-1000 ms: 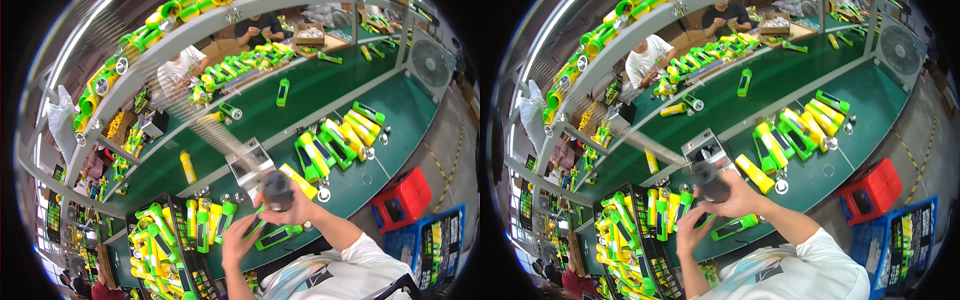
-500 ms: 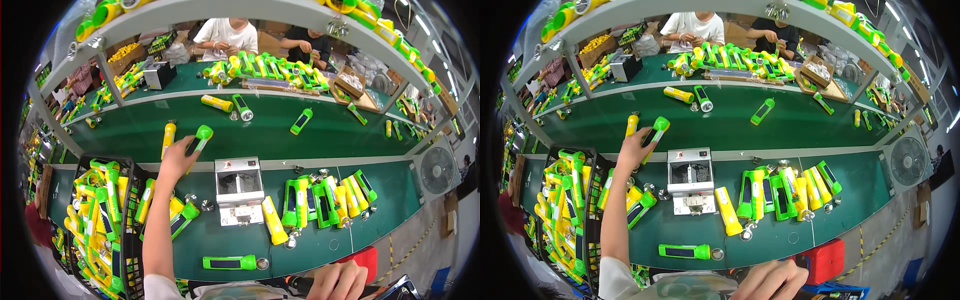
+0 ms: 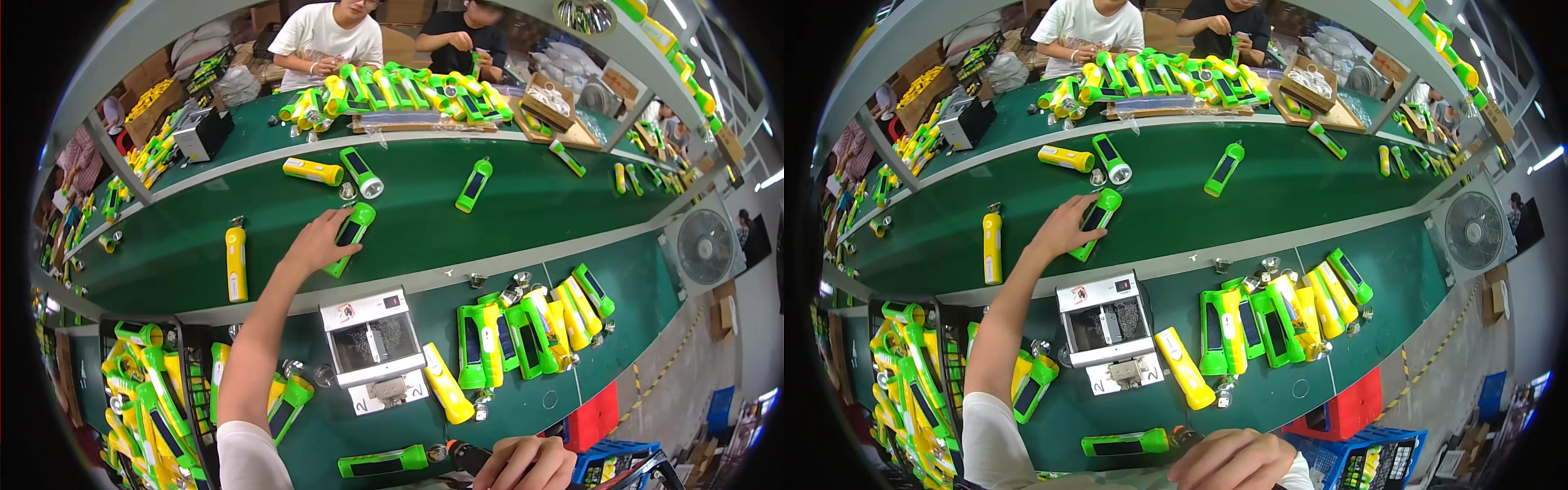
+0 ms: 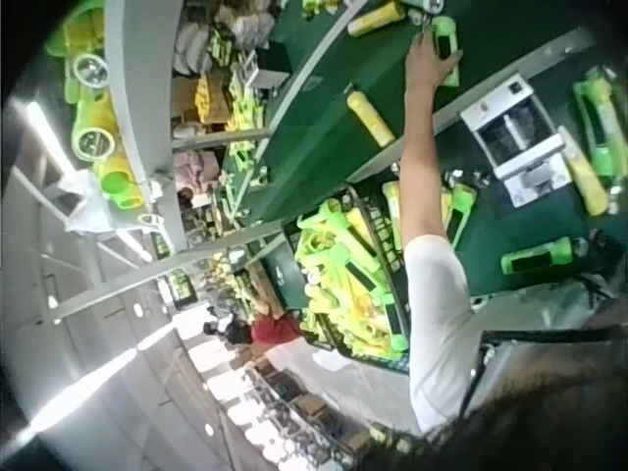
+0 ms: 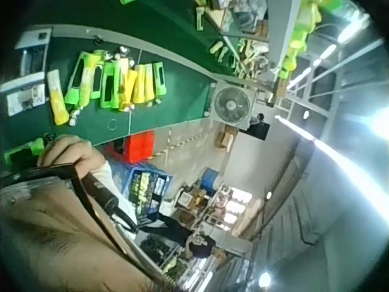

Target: The person fastens component housings and plastic parts onto green handheld devices using an electric screwdriver, securing them with screws from an automatic screw feeder.

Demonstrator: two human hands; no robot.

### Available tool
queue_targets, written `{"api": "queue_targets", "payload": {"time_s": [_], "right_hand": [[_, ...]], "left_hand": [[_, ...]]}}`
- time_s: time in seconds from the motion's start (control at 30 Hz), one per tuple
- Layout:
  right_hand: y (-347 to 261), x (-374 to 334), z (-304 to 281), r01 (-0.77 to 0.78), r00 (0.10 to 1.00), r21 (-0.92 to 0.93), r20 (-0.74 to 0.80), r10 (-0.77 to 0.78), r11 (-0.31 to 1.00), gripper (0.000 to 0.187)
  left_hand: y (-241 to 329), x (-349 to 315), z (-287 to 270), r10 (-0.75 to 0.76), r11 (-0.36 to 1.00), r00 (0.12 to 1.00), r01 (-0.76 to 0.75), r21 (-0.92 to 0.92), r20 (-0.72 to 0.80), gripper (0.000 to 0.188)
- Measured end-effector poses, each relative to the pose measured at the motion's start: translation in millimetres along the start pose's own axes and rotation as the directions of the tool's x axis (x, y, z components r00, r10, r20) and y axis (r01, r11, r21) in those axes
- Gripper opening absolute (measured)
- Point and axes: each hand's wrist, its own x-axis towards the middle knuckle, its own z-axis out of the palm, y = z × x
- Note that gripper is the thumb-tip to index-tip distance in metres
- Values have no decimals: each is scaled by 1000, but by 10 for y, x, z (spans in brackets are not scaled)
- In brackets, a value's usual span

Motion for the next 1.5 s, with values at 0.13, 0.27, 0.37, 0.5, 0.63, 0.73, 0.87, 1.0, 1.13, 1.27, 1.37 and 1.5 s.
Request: {"api": "queue_targets", "payload": {"time_s": [0.13,0.27,0.37,0.5,0.63,0.73,0.87,1.0,1.13,1.27,1.37,1.5], "right_hand": [[56,-132,124,112,962,29,-252,-101,993,14],[72,-215,-15,78,993,11,-84,-77,997,14],[122,117,-271,55,993,-32,105,-51,998,11],[99,-206,-511,120,992,-162,-15,-124,979,24],[-77,-188,-613,63,990,-482,-78,-114,874,36],[-145,-286,-634,-21,976,-623,-182,-119,782,39],[-243,-359,-640,-18,967,-635,-209,-149,772,35],[-231,-380,-582,-11,952,-595,-253,-174,804,37],[-114,-501,-564,-74,941,-561,-314,-128,825,41],[-175,-618,-486,-242,904,-477,-427,17,845,49],[-228,-659,-424,-254,926,-424,-366,92,870,42],[-130,-775,-487,-251,942,-420,-312,121,872,44]], "left_hand": [[-73,176,-325,-31,974,937,107,-201,347,95],[-380,232,-554,-92,982,846,163,-90,525,113],[-255,316,-755,-191,923,733,360,-135,652,125],[-815,499,-779,-264,937,772,347,-35,578,101],[-1266,1114,-226,-115,964,988,87,250,99,79],[-1434,1299,-15,177,837,979,-96,538,-99,69],[-1241,1279,-138,51,782,997,-77,619,60,55],[-839,844,-767,-140,901,986,88,424,94,63],[-264,-84,-1509,-157,968,988,155,197,-6,68],[785,-1173,-1885,-249,967,961,253,17,-116,66],[1121,-2220,-1840,-82,997,961,79,-19,-265,63],[1666,-3323,-1581,-272,951,956,285,123,-113,75]]}}
